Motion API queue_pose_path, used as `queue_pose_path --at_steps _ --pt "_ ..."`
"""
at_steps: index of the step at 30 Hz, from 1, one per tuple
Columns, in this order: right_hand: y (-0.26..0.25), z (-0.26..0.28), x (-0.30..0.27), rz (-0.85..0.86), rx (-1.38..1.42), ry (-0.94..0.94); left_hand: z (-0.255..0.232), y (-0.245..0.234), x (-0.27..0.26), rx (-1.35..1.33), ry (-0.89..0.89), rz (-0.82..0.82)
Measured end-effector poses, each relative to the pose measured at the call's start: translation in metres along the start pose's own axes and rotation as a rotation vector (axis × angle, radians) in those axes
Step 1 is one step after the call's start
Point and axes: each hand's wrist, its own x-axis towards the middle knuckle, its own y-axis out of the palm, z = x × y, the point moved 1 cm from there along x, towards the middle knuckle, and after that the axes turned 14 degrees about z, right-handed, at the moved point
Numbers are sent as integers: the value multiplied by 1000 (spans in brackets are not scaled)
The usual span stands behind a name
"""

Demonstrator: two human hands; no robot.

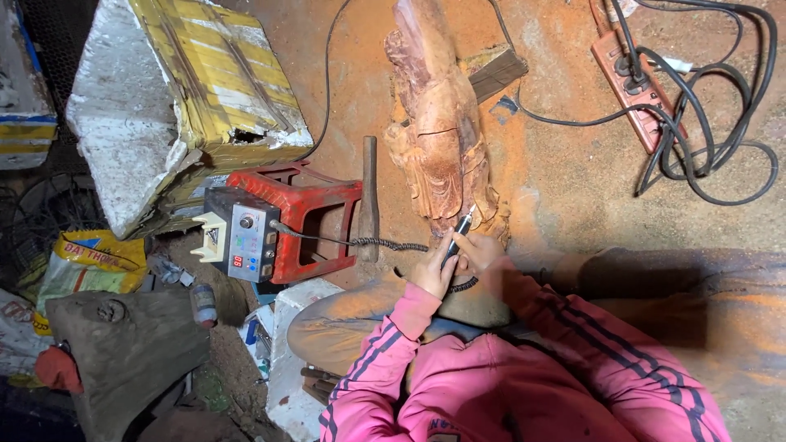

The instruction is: Using a handheld rotary tool to carve fine details into a wooden statue while sitting on the floor

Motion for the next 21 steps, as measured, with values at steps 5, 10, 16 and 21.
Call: queue_pose_path --at_steps 5,10,16,21 --pt "-9 7 -12 -9 136 -60 5 6 1 64 -77 157" --pt "-24 15 -41 -22 -114 -174 6 38 1 70 -277 319" --pt "-51 62 -103 -155 -831 -340 -73 48 18 -678 -396 401" --pt "-103 75 -89 -110 -1013 -217 -93 154 73 -1846 -330 403"
